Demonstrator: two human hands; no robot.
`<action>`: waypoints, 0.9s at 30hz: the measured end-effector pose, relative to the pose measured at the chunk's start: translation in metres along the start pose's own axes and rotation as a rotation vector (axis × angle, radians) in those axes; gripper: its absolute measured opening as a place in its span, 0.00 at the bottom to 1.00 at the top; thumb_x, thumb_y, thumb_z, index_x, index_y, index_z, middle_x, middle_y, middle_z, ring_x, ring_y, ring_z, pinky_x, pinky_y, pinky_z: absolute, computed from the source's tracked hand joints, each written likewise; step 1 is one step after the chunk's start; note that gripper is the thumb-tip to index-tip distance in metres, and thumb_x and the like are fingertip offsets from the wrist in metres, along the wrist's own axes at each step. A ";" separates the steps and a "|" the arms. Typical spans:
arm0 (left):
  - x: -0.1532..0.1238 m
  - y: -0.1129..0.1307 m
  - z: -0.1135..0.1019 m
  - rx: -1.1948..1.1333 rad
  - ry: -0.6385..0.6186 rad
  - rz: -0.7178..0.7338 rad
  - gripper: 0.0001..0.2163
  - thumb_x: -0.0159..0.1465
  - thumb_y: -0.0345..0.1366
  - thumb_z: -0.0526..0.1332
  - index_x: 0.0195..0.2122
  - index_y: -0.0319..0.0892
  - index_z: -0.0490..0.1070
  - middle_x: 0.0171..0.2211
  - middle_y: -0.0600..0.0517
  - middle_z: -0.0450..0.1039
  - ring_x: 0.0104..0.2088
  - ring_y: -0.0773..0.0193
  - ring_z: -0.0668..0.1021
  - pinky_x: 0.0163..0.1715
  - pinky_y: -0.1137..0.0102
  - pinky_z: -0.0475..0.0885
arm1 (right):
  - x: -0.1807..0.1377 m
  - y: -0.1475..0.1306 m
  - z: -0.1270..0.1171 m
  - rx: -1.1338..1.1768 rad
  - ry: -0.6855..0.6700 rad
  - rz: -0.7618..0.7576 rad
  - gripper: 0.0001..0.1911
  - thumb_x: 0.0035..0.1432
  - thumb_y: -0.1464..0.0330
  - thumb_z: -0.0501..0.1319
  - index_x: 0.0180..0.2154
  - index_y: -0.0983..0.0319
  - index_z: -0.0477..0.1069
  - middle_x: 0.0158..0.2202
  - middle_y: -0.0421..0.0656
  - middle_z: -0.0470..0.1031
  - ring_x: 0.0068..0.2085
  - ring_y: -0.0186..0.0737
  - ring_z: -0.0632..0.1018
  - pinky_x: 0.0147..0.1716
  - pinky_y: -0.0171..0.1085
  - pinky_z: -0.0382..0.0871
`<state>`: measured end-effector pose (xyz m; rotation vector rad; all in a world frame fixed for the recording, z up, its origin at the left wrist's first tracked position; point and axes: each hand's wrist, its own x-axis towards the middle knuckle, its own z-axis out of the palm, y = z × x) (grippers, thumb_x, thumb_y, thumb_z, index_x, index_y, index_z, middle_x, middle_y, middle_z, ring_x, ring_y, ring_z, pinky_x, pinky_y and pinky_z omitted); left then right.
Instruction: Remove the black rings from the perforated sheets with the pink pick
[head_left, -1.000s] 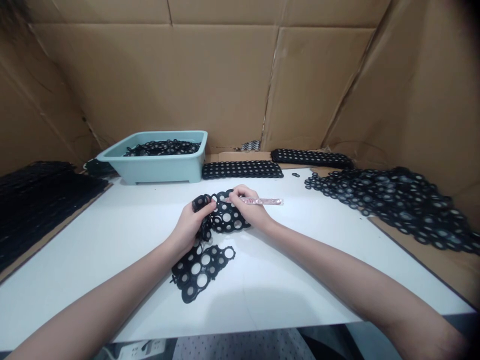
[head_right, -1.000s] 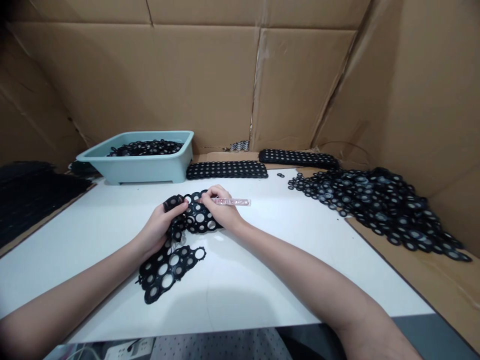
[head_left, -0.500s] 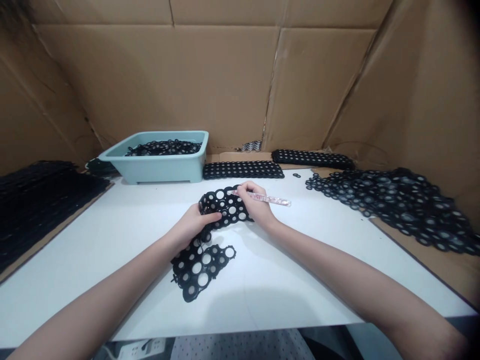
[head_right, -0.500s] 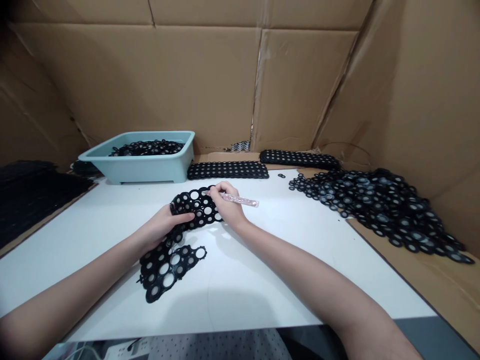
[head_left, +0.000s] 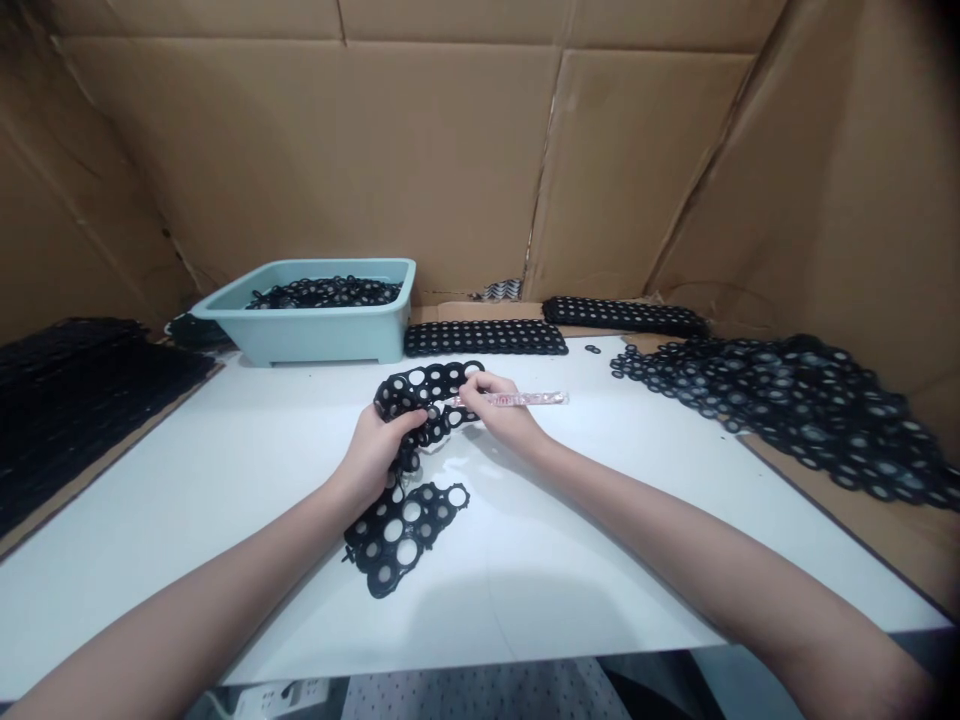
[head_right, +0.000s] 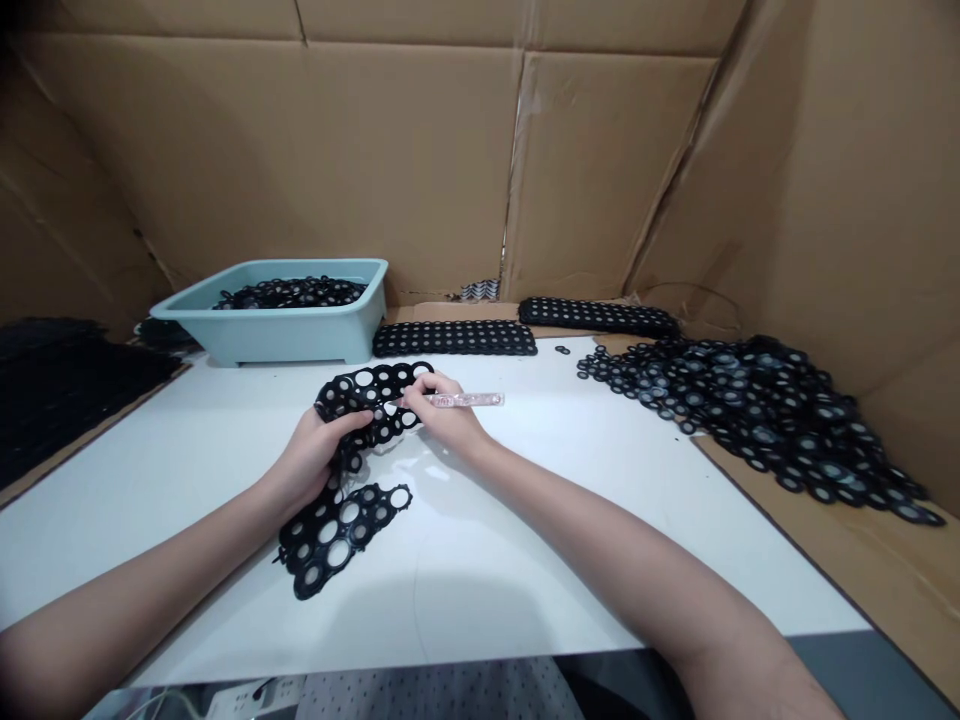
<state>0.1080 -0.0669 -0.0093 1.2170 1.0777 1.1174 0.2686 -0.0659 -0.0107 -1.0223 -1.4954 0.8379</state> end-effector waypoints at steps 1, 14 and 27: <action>0.000 0.001 0.000 -0.008 0.000 0.001 0.15 0.48 0.36 0.63 0.38 0.40 0.70 0.38 0.47 0.74 0.38 0.55 0.75 0.37 0.64 0.70 | 0.000 0.000 0.000 -0.008 -0.007 0.012 0.10 0.51 0.67 0.53 0.20 0.62 0.60 0.24 0.38 0.67 0.30 0.35 0.71 0.31 0.33 0.62; 0.000 -0.001 -0.001 -0.007 -0.034 -0.005 0.17 0.48 0.36 0.63 0.40 0.40 0.69 0.41 0.47 0.73 0.41 0.55 0.74 0.40 0.63 0.69 | 0.004 0.006 -0.003 -0.138 0.018 0.012 0.10 0.51 0.68 0.53 0.21 0.62 0.64 0.26 0.40 0.70 0.34 0.37 0.71 0.37 0.36 0.61; 0.000 0.000 -0.001 -0.005 -0.029 0.015 0.16 0.50 0.35 0.62 0.40 0.39 0.69 0.40 0.46 0.73 0.39 0.56 0.75 0.39 0.63 0.70 | 0.004 0.003 -0.001 -0.037 -0.038 0.144 0.11 0.51 0.67 0.54 0.19 0.62 0.63 0.25 0.40 0.71 0.32 0.37 0.73 0.33 0.34 0.61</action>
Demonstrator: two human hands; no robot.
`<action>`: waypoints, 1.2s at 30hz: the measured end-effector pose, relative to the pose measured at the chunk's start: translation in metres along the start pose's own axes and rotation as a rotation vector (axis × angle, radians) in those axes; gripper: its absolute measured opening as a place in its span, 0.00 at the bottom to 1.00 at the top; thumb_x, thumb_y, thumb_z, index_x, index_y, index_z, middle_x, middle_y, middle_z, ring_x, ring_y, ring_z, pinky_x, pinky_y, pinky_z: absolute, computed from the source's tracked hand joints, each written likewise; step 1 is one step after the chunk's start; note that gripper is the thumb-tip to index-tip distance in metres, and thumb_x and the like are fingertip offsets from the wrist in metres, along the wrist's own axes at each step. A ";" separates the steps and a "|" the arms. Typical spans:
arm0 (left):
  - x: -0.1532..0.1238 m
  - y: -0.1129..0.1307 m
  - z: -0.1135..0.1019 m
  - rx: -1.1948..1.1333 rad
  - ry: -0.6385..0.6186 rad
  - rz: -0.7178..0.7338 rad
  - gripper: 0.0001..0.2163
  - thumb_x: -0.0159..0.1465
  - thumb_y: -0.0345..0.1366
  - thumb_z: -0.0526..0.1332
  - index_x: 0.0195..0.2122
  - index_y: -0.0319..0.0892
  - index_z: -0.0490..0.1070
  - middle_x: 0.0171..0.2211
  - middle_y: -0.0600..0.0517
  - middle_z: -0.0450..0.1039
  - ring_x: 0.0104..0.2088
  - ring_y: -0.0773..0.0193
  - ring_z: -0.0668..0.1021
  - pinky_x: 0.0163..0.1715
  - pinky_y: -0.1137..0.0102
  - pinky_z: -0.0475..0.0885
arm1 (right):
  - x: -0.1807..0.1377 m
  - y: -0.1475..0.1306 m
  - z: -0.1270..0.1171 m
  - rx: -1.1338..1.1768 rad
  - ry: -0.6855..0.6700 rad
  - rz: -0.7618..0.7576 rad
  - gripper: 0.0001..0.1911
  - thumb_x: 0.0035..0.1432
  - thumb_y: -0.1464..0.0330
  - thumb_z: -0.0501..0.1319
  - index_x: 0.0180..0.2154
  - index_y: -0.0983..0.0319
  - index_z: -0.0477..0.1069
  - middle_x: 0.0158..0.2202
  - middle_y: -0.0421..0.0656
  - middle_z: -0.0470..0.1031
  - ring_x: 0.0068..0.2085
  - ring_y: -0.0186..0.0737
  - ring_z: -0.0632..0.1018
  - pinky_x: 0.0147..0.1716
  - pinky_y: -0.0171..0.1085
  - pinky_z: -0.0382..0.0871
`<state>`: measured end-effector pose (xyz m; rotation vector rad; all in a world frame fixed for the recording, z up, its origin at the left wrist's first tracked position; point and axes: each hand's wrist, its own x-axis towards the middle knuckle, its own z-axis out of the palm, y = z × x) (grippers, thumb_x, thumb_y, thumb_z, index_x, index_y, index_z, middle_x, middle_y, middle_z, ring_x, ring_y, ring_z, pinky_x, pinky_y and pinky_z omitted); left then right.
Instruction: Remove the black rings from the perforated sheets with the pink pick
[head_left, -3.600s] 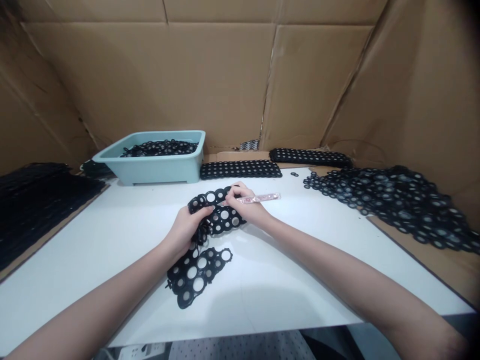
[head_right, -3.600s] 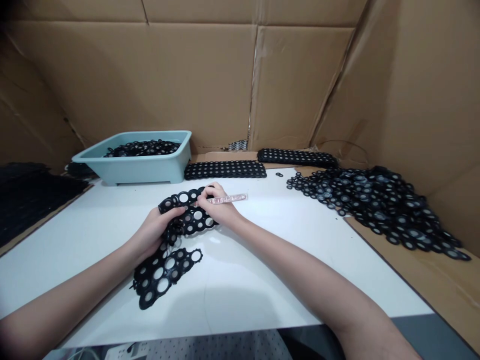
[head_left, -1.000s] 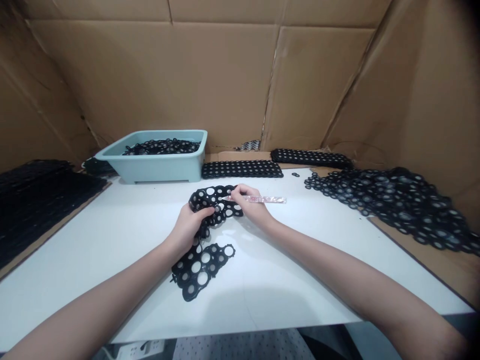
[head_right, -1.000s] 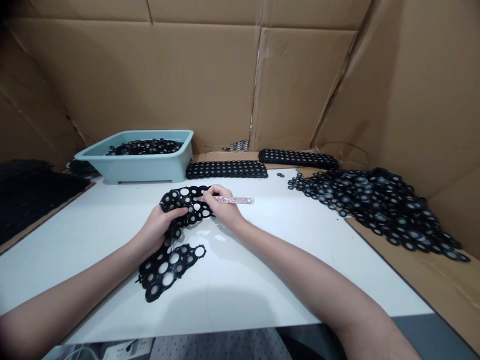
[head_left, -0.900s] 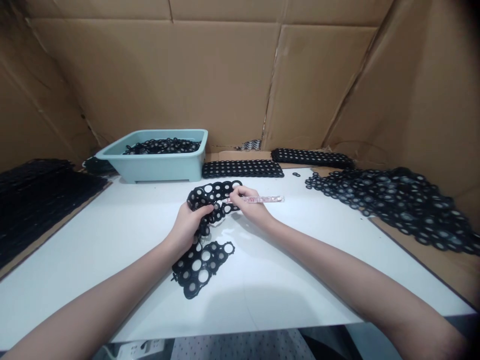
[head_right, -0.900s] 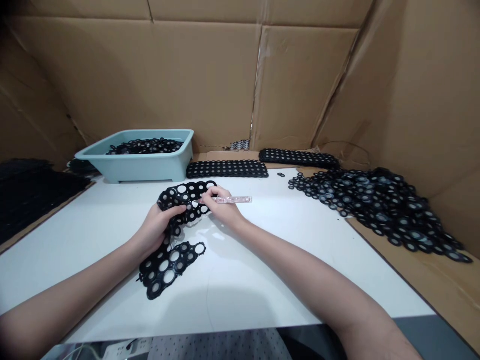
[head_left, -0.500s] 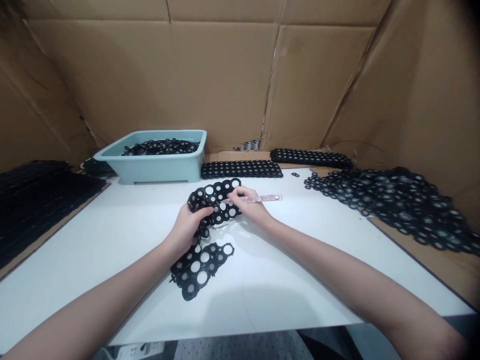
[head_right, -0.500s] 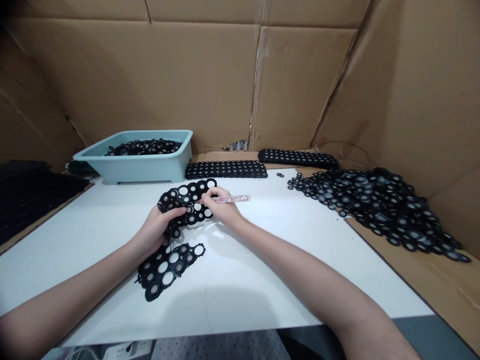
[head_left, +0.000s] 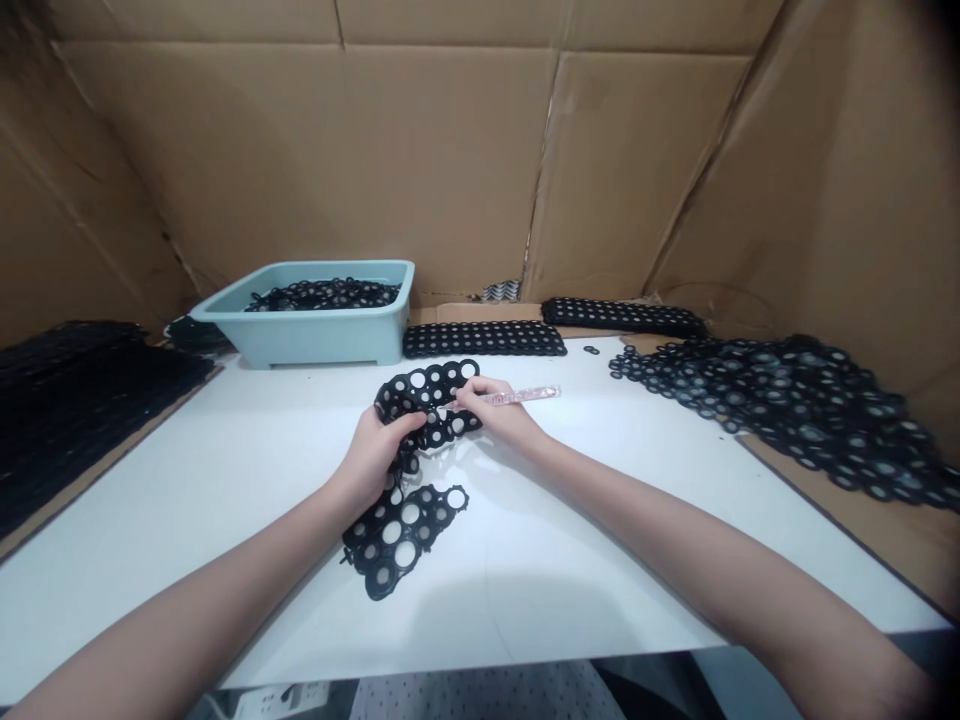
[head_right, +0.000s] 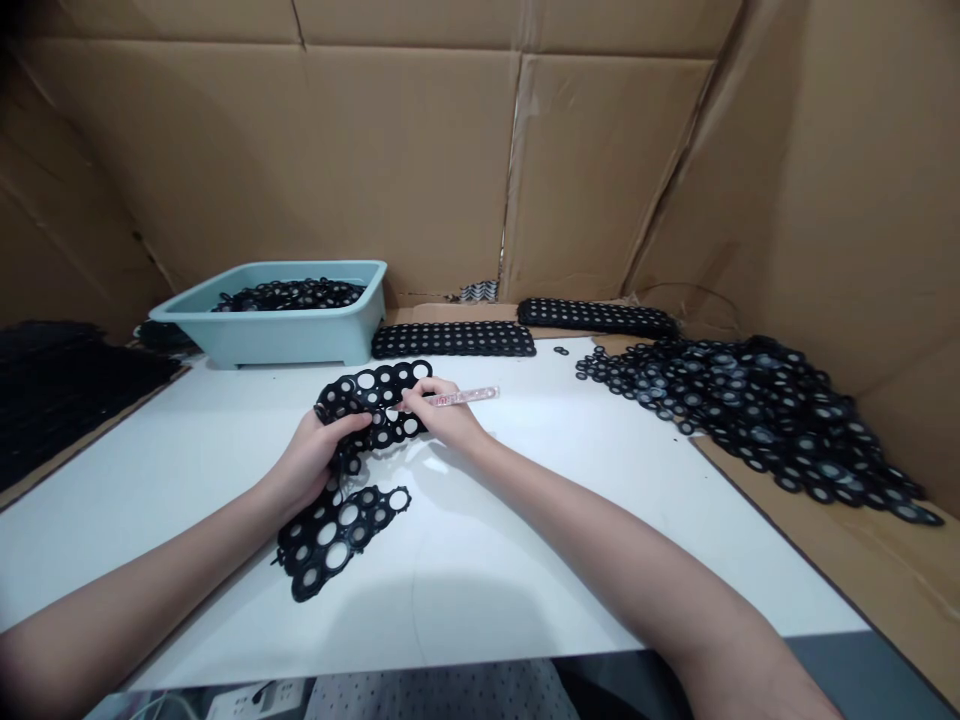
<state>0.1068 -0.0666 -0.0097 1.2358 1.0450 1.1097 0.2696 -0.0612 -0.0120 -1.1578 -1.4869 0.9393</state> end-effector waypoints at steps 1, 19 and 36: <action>0.000 0.000 0.000 0.005 0.002 0.001 0.16 0.50 0.35 0.62 0.40 0.39 0.69 0.40 0.46 0.73 0.39 0.56 0.75 0.39 0.63 0.70 | 0.001 0.001 0.000 0.004 0.006 0.000 0.11 0.50 0.67 0.54 0.19 0.62 0.63 0.24 0.40 0.71 0.32 0.37 0.73 0.33 0.34 0.61; 0.005 -0.003 -0.005 0.146 -0.079 0.026 0.18 0.51 0.40 0.61 0.44 0.41 0.66 0.45 0.46 0.71 0.44 0.55 0.73 0.45 0.60 0.67 | 0.002 -0.001 -0.002 0.053 0.120 -0.056 0.11 0.49 0.68 0.53 0.18 0.62 0.58 0.21 0.37 0.64 0.29 0.35 0.69 0.32 0.33 0.60; 0.001 -0.002 -0.004 0.633 -0.238 0.213 0.18 0.51 0.33 0.56 0.44 0.44 0.59 0.40 0.51 0.69 0.41 0.58 0.72 0.42 0.64 0.65 | 0.002 0.000 -0.003 0.082 0.170 -0.030 0.11 0.48 0.69 0.53 0.17 0.62 0.58 0.20 0.37 0.63 0.27 0.33 0.67 0.29 0.33 0.58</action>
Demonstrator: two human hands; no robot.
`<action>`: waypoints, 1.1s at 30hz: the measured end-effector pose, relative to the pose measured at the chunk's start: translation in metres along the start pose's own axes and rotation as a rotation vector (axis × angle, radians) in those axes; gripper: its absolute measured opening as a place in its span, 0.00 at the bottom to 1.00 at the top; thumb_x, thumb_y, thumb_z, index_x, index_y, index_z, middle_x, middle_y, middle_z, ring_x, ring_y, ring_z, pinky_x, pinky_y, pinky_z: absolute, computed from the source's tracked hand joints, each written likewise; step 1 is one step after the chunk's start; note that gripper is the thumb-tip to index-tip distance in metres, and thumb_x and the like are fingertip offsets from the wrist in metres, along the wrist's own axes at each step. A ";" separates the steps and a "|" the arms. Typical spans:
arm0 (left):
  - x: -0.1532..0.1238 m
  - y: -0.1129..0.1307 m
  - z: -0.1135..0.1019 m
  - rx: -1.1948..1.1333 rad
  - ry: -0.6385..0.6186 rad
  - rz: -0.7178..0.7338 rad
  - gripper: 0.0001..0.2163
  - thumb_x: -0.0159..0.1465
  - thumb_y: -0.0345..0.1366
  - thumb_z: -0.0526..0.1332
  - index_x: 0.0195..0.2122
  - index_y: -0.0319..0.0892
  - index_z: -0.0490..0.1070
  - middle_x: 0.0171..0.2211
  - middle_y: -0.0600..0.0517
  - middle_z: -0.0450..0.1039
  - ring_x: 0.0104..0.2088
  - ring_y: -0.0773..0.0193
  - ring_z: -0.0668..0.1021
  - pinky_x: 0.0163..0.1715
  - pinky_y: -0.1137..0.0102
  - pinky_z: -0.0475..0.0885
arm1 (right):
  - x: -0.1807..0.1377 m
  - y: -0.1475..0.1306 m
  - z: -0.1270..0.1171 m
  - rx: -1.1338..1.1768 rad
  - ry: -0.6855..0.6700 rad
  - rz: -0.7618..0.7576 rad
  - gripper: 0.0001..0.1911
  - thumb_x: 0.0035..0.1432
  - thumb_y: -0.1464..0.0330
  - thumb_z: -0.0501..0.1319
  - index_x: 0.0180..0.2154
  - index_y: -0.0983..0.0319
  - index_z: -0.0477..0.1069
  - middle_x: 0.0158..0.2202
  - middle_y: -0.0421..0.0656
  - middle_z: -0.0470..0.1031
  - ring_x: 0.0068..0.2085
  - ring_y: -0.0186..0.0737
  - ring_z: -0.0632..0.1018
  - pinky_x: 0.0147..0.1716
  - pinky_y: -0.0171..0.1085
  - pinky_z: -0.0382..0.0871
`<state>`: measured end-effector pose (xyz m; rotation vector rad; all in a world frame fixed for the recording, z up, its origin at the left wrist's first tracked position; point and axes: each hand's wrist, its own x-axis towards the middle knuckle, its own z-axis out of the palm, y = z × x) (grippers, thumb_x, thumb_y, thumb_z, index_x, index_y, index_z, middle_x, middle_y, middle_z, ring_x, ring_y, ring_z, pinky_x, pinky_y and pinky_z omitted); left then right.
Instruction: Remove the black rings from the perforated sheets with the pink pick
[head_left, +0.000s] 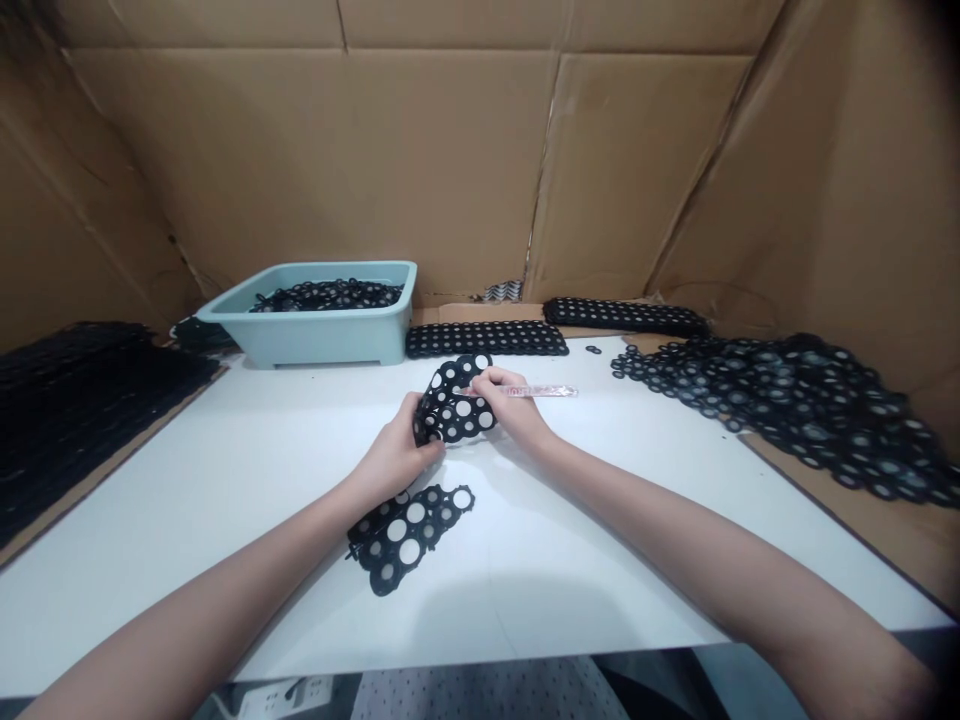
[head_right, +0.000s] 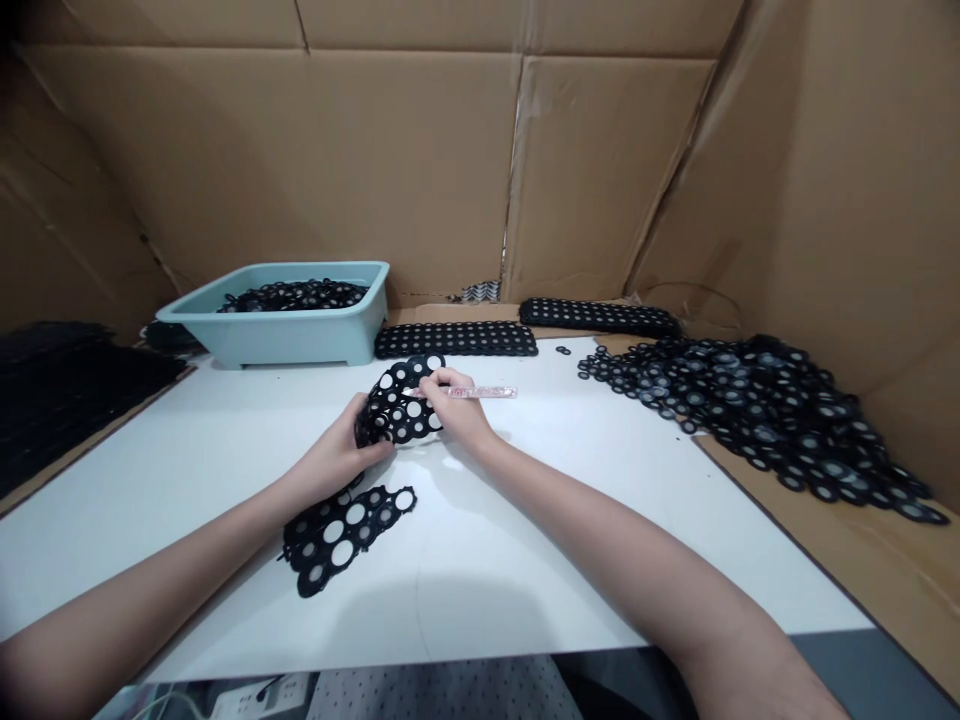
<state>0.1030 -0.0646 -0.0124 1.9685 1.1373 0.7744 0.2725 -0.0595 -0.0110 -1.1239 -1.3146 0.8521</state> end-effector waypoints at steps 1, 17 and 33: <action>0.000 0.000 0.000 -0.007 0.019 -0.005 0.18 0.51 0.33 0.57 0.44 0.44 0.59 0.40 0.51 0.69 0.41 0.57 0.72 0.42 0.63 0.65 | 0.000 0.000 0.000 -0.003 -0.001 0.001 0.10 0.48 0.68 0.53 0.17 0.62 0.58 0.20 0.37 0.63 0.27 0.34 0.67 0.29 0.33 0.59; 0.004 -0.003 0.002 -0.116 0.174 -0.032 0.20 0.50 0.31 0.57 0.46 0.42 0.61 0.44 0.49 0.67 0.44 0.57 0.70 0.44 0.64 0.63 | 0.000 0.009 -0.002 -0.152 -0.063 -0.102 0.10 0.51 0.66 0.52 0.20 0.62 0.62 0.25 0.39 0.67 0.33 0.38 0.72 0.35 0.36 0.62; 0.003 0.000 0.002 -0.147 0.201 -0.049 0.19 0.51 0.32 0.57 0.46 0.42 0.63 0.45 0.49 0.68 0.47 0.56 0.68 0.49 0.64 0.60 | 0.001 0.010 -0.003 -0.106 -0.110 -0.048 0.09 0.50 0.67 0.53 0.20 0.62 0.61 0.25 0.39 0.69 0.34 0.38 0.72 0.34 0.35 0.62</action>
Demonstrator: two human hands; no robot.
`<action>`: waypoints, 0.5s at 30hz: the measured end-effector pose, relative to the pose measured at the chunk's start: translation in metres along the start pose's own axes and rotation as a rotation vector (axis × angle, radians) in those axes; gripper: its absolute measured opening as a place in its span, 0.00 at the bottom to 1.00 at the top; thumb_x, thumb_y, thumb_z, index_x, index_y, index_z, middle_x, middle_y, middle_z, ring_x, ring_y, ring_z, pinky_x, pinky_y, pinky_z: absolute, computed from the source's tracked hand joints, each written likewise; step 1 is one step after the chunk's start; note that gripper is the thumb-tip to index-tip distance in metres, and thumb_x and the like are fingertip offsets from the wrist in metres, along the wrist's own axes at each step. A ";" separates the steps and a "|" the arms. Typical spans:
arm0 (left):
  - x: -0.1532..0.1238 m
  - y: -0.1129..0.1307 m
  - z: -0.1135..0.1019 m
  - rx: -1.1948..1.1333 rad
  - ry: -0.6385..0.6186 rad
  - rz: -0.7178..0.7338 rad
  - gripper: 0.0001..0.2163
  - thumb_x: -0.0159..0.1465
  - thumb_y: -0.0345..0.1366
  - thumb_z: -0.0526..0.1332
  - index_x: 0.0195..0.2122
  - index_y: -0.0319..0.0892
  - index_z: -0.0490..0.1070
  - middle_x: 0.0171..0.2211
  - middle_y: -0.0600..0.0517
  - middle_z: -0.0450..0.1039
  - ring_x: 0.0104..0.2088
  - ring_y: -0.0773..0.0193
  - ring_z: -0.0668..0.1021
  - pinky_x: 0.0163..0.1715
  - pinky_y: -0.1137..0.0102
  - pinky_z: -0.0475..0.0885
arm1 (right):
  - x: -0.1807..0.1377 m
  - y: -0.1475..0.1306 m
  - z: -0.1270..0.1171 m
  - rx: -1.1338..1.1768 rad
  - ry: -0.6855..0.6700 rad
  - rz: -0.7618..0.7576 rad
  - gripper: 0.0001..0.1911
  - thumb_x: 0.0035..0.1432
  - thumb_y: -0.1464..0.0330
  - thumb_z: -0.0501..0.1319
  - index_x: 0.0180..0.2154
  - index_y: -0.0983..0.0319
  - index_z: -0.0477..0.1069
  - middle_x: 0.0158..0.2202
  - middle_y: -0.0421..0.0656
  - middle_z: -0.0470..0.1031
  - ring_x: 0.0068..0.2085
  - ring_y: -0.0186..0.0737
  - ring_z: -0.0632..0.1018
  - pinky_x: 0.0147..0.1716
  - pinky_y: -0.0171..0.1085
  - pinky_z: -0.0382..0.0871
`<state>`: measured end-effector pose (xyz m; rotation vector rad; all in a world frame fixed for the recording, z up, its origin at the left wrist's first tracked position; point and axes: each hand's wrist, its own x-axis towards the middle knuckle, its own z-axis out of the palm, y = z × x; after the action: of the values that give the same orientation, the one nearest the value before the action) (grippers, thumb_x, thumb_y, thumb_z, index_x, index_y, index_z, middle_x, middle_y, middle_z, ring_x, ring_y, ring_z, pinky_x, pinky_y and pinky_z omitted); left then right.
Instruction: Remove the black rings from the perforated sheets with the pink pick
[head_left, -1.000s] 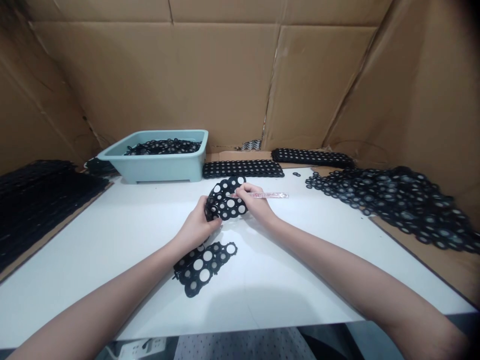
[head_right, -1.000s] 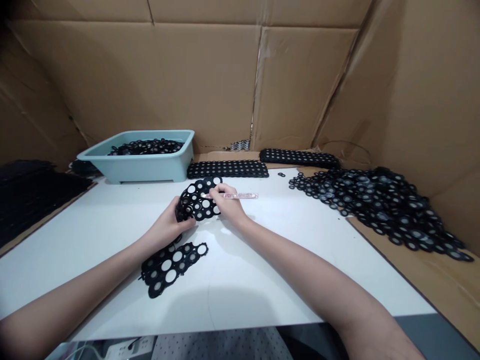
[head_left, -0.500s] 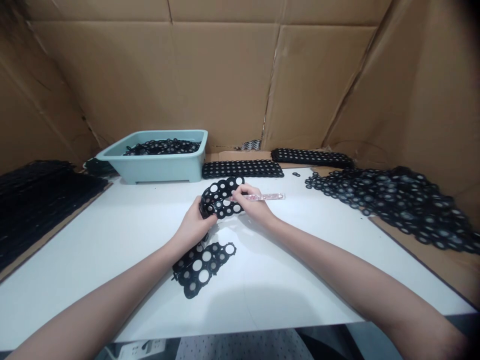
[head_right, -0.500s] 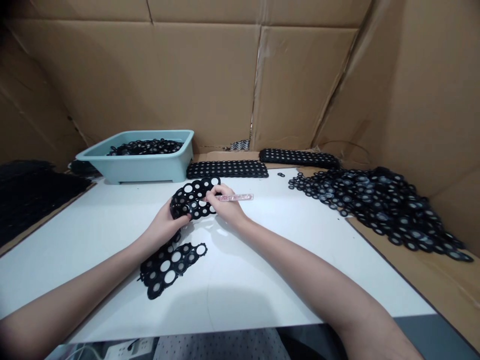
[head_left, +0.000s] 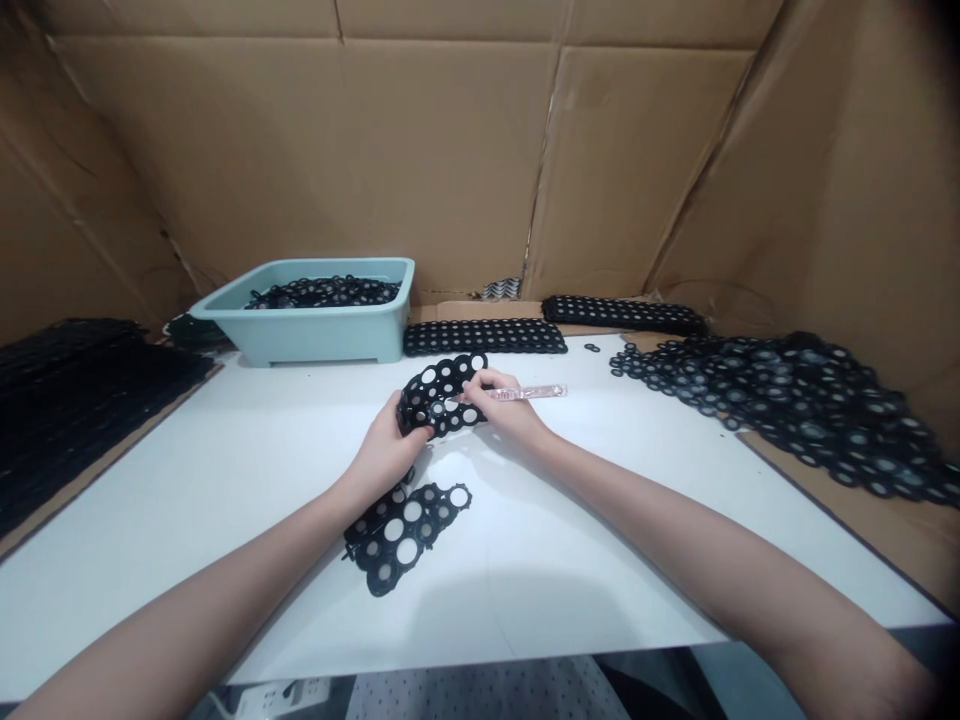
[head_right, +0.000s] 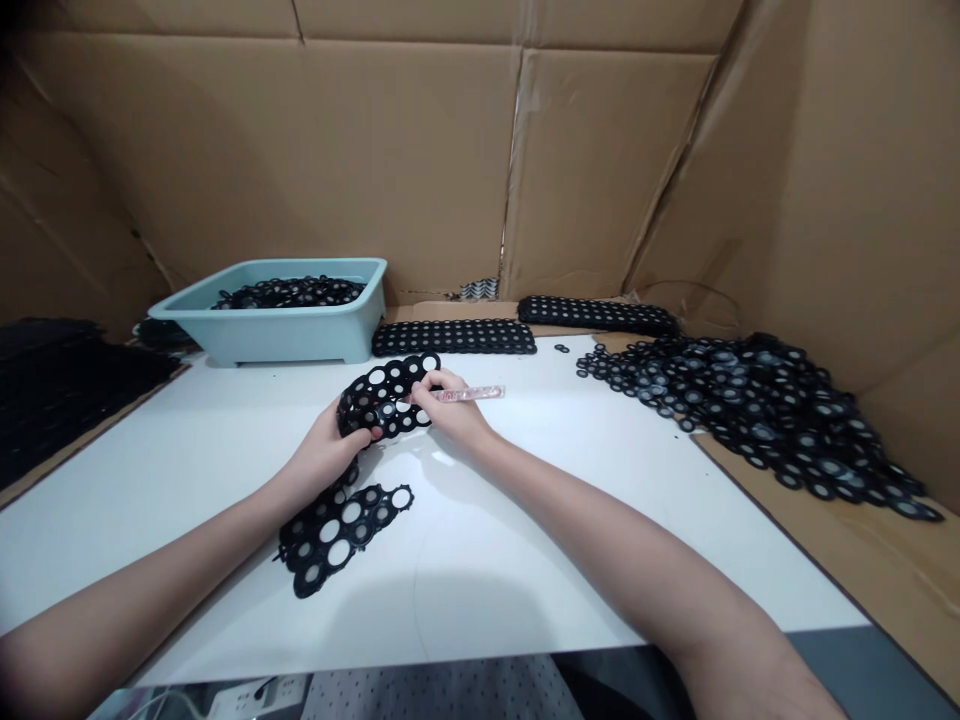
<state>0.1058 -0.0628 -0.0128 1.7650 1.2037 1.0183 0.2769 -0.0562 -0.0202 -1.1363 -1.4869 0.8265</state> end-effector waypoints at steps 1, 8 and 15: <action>0.000 0.001 0.000 -0.002 -0.004 -0.003 0.19 0.51 0.32 0.57 0.45 0.42 0.63 0.45 0.49 0.68 0.47 0.56 0.69 0.48 0.63 0.61 | 0.000 0.001 0.000 -0.005 -0.002 0.006 0.09 0.50 0.67 0.53 0.20 0.62 0.61 0.25 0.39 0.69 0.34 0.38 0.72 0.34 0.35 0.62; -0.002 0.003 0.000 0.038 -0.060 0.033 0.17 0.51 0.31 0.56 0.43 0.43 0.64 0.43 0.51 0.69 0.44 0.57 0.70 0.45 0.64 0.63 | 0.000 0.004 0.001 -0.049 -0.041 0.036 0.11 0.51 0.66 0.53 0.20 0.62 0.62 0.25 0.40 0.68 0.34 0.38 0.71 0.32 0.35 0.60; -0.004 0.003 0.001 0.031 -0.085 0.043 0.14 0.50 0.31 0.56 0.40 0.42 0.64 0.39 0.52 0.70 0.40 0.58 0.71 0.42 0.65 0.64 | 0.000 0.006 0.002 -0.047 -0.049 0.052 0.10 0.50 0.66 0.54 0.19 0.61 0.61 0.25 0.39 0.67 0.33 0.38 0.70 0.32 0.34 0.60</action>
<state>0.1068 -0.0673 -0.0109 1.8462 1.1387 0.9441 0.2764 -0.0546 -0.0259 -1.2016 -1.5291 0.8651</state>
